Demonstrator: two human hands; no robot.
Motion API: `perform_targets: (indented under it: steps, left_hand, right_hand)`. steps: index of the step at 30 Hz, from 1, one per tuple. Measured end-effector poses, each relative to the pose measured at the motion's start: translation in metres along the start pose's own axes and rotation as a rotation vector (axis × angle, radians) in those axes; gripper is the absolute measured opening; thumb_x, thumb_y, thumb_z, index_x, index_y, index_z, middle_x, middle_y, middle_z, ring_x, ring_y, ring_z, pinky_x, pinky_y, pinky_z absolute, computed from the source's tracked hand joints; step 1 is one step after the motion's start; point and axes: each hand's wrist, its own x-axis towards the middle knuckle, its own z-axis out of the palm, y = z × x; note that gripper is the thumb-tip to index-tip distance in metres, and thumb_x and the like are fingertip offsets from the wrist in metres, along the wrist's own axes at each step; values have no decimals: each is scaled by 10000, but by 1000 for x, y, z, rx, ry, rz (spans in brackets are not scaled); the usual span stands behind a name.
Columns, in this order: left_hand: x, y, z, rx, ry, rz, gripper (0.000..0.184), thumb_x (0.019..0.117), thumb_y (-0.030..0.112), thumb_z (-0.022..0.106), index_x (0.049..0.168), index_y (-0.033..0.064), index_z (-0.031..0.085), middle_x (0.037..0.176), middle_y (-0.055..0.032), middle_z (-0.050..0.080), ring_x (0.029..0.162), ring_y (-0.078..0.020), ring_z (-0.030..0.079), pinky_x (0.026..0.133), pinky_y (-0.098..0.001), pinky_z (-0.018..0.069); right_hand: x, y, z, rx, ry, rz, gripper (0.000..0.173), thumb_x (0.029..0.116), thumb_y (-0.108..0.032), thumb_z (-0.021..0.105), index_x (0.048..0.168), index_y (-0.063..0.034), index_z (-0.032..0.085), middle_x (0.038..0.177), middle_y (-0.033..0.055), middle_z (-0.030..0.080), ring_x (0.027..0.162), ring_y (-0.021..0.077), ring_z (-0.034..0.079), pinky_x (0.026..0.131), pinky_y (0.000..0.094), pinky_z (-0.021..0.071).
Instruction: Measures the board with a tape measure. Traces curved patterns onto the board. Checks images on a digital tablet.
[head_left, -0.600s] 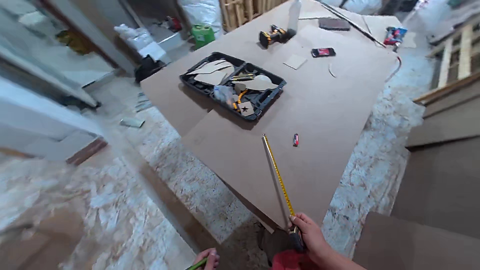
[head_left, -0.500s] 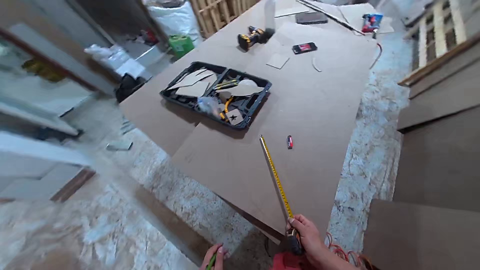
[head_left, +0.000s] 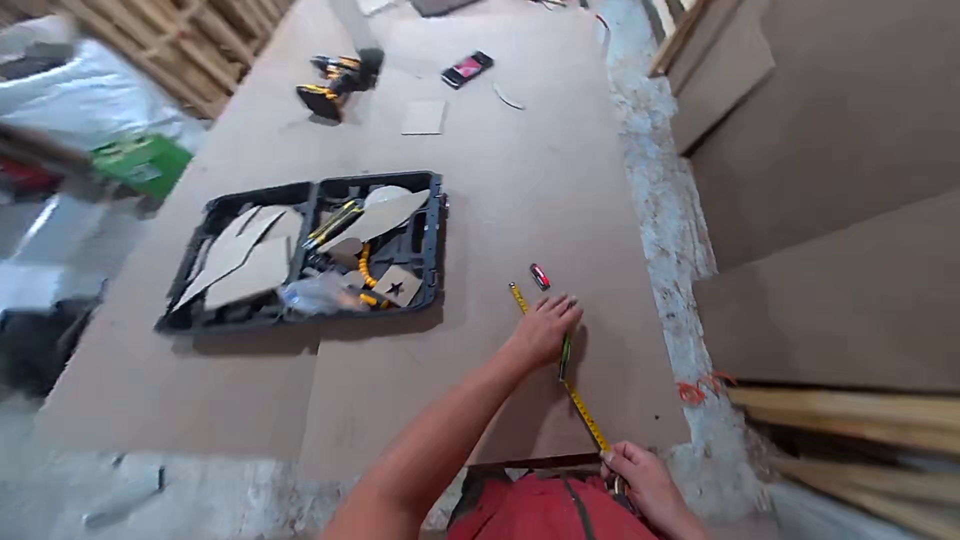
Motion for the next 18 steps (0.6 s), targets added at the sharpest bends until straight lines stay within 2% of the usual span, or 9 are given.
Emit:
perform_targets:
  steps: [2, 5, 7, 9, 10, 12, 14, 16, 18]
  left_hand:
    - [27, -28, 3, 68, -92, 119, 437, 988, 76, 555, 1415, 166, 588, 1615, -29, 437, 1534, -238, 328, 1254, -523, 262]
    - [40, -74, -10, 105, -31, 151, 405, 988, 29, 509, 1368, 119, 621, 1597, -81, 453, 1516, -269, 364, 1242, -503, 307]
    - [35, -109, -27, 77, 40, 2, 393, 1017, 74, 488, 1391, 100, 604, 1578, -113, 470, 1479, -294, 419, 1207, -513, 363]
    - [18, -132, -53, -38, 108, -200, 419, 1052, 165, 485, 1464, 112, 538, 1473, -142, 568, 1317, -344, 584, 1063, -586, 495]
    - [9, -137, -68, -131, 164, -266, 429, 1075, 209, 467, 1492, 121, 513, 1398, -174, 621, 1231, -388, 637, 1003, -640, 514]
    - [-4, -147, -89, -298, 262, -338, 450, 1118, 325, 386, 1502, 125, 510, 1312, -172, 676, 1190, -358, 666, 1032, -612, 505]
    - [-15, -160, -94, -479, 345, -356, 461, 1119, 371, 379, 1390, 78, 611, 1108, -150, 732, 1019, -271, 712, 970, -516, 551]
    - [-24, -164, -92, -591, 348, -369, 490, 1108, 404, 403, 1193, 19, 695, 967, -141, 725, 865, -240, 694, 858, -489, 564]
    - [-28, -159, -89, -641, 302, -374, 489, 1110, 405, 403, 1178, 24, 702, 981, -120, 729, 861, -204, 699, 853, -454, 578]
  right_hand:
    - [-3, 7, 28, 30, 84, 9, 231, 1024, -281, 597, 1069, -80, 701, 882, 33, 756, 703, 142, 674, 624, 331, 543]
    - [-7, 18, 71, 136, 186, 45, 234, 1031, -274, 597, 1083, -74, 708, 876, 35, 749, 611, 124, 608, 530, 295, 467]
    - [-6, 25, 102, 202, 218, 74, 231, 1026, -261, 599, 1090, -69, 710, 861, 41, 740, 550, 119, 557, 478, 285, 422]
    - [-6, 29, 128, 224, 239, 91, 233, 1027, -266, 596, 1100, -77, 712, 865, 32, 741, 557, 123, 562, 485, 292, 428]
    - [-5, 29, 137, 229, 258, 84, 236, 1024, -269, 596, 1099, -80, 715, 863, 28, 741, 572, 127, 577, 497, 300, 443]
    - [-2, 22, 146, 225, 295, 68, 234, 1021, -275, 590, 1088, -88, 714, 875, 19, 749, 631, 134, 626, 551, 319, 489]
    - [-1, 12, 150, 191, 319, 73, 231, 1030, -280, 580, 1069, -92, 708, 894, 12, 753, 681, 134, 649, 604, 333, 514]
    - [-5, 4, 152, 151, 325, 85, 238, 1043, -269, 572, 1078, -73, 702, 929, 29, 748, 727, 147, 660, 663, 355, 535]
    - [-8, 4, 154, 134, 331, 96, 245, 1051, -274, 571, 1090, -70, 701, 940, 45, 744, 762, 164, 672, 703, 377, 550]
